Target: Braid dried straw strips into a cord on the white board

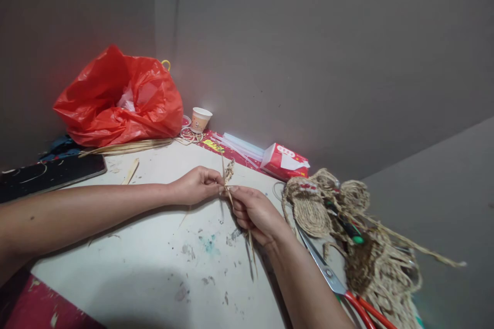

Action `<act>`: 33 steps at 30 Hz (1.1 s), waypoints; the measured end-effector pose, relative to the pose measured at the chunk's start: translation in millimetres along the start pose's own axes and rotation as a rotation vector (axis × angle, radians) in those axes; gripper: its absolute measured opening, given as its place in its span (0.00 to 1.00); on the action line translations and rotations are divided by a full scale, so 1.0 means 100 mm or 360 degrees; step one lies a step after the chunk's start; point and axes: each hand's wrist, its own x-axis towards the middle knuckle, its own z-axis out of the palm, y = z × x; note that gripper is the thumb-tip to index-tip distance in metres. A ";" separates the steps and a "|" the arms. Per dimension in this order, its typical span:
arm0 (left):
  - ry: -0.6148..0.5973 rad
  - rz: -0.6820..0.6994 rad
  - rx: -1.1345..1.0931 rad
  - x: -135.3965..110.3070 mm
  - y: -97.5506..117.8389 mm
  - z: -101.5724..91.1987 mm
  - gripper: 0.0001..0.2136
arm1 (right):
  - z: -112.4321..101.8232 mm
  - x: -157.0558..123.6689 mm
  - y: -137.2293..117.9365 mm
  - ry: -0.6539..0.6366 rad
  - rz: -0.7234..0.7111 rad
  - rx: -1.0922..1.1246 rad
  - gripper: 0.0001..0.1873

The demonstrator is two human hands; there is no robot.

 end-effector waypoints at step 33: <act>-0.0161 0.0472 0.1801 -0.12 0.05 0.01 0.09 | 0.04 0.01 -0.01 -0.0004 0.0107 0.0001 0.12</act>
